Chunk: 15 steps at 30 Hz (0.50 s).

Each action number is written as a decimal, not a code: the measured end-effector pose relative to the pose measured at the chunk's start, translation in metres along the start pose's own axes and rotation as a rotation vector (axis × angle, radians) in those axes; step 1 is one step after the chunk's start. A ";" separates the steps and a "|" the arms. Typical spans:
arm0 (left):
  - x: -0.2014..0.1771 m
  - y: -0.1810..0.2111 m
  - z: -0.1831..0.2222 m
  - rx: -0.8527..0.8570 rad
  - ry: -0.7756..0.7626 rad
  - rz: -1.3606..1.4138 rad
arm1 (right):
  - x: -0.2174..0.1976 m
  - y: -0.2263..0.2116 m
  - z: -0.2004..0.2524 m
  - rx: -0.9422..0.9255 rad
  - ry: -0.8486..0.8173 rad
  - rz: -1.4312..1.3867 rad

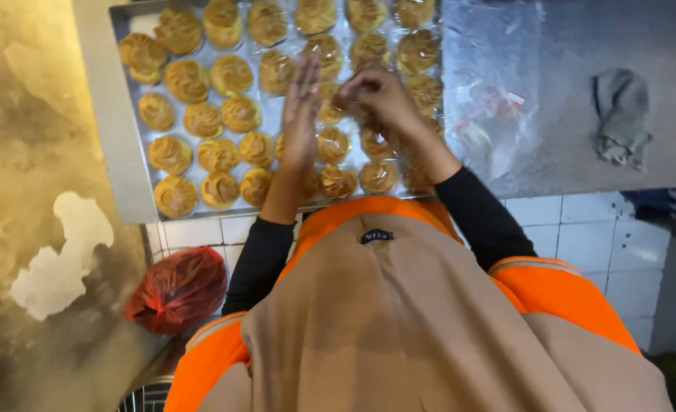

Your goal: Individually bagging choux pastries from a large metal tray.

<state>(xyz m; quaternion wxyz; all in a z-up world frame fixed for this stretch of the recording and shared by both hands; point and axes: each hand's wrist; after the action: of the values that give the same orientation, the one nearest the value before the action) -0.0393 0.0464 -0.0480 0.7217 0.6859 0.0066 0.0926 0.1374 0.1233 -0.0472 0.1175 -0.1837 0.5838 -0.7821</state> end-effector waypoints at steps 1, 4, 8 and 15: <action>0.001 0.009 0.002 0.009 0.011 -0.057 | -0.018 -0.009 -0.003 -0.100 0.074 0.336; -0.009 0.007 0.002 -0.068 0.039 0.015 | -0.135 0.025 -0.047 -0.326 0.161 0.134; -0.024 -0.016 0.005 -0.140 0.085 0.150 | -0.237 0.037 -0.072 -0.221 0.455 -0.027; -0.030 -0.042 0.007 -0.167 0.147 0.326 | -0.315 0.030 -0.031 -0.197 0.342 0.374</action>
<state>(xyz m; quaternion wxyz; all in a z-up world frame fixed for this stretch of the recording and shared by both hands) -0.0625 0.0336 -0.0931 0.7493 0.6069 -0.0594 0.2583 0.4082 0.2668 -0.1309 0.1413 0.0516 0.6921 -0.7060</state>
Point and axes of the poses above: each hand's wrist, its own z-axis away from the middle knuckle, its own x-axis out of the palm, y = z × x, and after that the axes turned 13 degrees about -z, right-handed
